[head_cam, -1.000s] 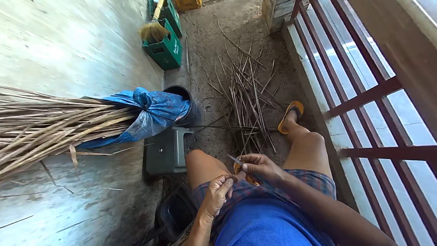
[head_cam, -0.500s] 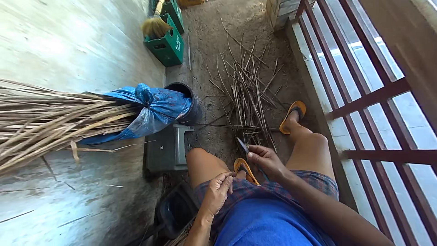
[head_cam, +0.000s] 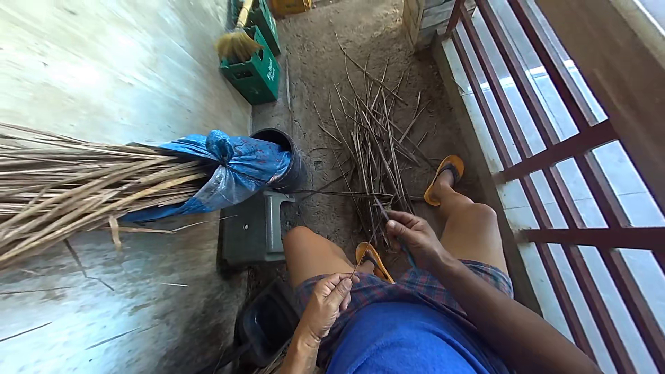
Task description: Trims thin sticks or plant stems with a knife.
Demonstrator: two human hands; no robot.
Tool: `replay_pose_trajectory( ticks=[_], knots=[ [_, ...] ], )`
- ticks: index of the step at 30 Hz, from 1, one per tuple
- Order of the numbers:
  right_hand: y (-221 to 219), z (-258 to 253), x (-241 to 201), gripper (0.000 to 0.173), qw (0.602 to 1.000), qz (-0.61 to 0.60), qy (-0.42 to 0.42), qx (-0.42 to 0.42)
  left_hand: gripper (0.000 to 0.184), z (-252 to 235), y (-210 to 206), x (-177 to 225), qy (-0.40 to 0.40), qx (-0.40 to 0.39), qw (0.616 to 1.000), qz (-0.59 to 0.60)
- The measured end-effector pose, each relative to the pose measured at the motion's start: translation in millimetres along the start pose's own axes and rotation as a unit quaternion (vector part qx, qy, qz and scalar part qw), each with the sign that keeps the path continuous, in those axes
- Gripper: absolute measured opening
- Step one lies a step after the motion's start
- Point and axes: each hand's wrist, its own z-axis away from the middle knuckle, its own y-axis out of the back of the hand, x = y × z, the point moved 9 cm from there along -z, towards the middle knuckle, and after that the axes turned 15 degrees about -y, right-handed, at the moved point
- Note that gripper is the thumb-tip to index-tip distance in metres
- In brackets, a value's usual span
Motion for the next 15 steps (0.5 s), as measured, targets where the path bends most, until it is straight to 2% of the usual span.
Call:
replay_pose_trajectory(
  ticks=[4, 6, 10, 15],
  knots=[
    [-32, 11, 20, 0.036, 0.996, 0.033, -0.004, -0.078, 0.023, -2, -3, 1, -0.005, -0.01, 1.0, 0.001],
    [-25, 8, 12, 0.032, 0.998, 0.025, 0.0, -0.05, 0.023, -2, -1, 4, -0.007, -0.012, 1.0, 0.002],
    [16, -6, -15, 0.02, 0.999, -0.026, 0.002, 0.046, 0.023, 3, 3, 4, -0.001, -0.014, 1.0, -0.002],
    [-2, 3, -5, 0.029, 1.0, -0.003, -0.016, 0.005, 0.022, 5, 0, -2, -0.001, -0.02, 1.0, 0.001]
  ],
)
